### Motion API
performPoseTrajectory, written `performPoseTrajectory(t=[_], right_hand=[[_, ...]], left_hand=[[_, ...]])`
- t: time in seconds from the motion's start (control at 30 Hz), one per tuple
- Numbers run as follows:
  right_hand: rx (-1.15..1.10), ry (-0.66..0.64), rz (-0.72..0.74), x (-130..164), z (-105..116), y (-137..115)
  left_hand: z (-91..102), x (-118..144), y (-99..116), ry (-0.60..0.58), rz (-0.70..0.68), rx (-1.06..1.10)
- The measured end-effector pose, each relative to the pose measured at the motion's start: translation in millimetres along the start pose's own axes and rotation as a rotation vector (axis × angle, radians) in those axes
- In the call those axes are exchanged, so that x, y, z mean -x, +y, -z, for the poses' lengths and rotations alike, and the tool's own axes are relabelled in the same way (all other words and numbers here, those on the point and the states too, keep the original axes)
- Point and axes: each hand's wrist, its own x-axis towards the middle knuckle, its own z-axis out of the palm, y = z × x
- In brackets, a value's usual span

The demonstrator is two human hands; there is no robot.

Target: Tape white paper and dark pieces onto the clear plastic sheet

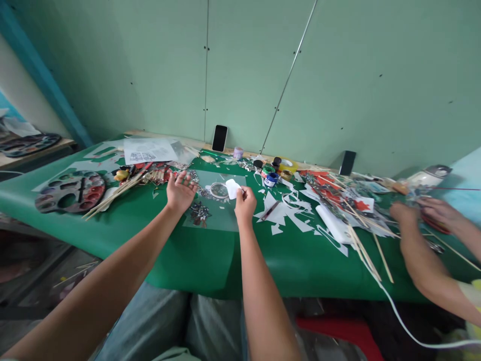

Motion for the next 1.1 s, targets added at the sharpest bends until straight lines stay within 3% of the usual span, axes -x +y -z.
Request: performPoseTrajectory(t=[0.07, 0.17, 0.4, 0.5, 0.97, 1.1], right_hand=[[0.0, 0.029, -0.022, -0.5, 0.6, 1.0], [-0.017, 0.007, 0.013, 1.9, 0.6, -3.0], [-0.01, -0.216, 0.227, 10.2, -2.1, -10.6], [-0.003, -0.23, 0.257, 10.7, -3.0, -8.9], [0.051, -0.295, 0.283, 9.6, -7.9, -4.4], [0.086, -0.201, 0.365, 10.4, -7.1, -6.4]], left_hand=[[1.9, -1.0, 3.6, 0.043, -0.013, 0.044], [-2.7, 1.3, -1.0, -0.024, -0.047, -0.096], [-19.1, 11.1, -26.4, -0.529, -0.127, -0.723], [-17.5, 10.2, -28.2, -0.631, -0.155, -0.918], [-21.0, 14.0, -21.9, -0.584, -0.196, -1.083], [-20.8, 13.8, -22.7, -0.571, -0.197, -1.102]])
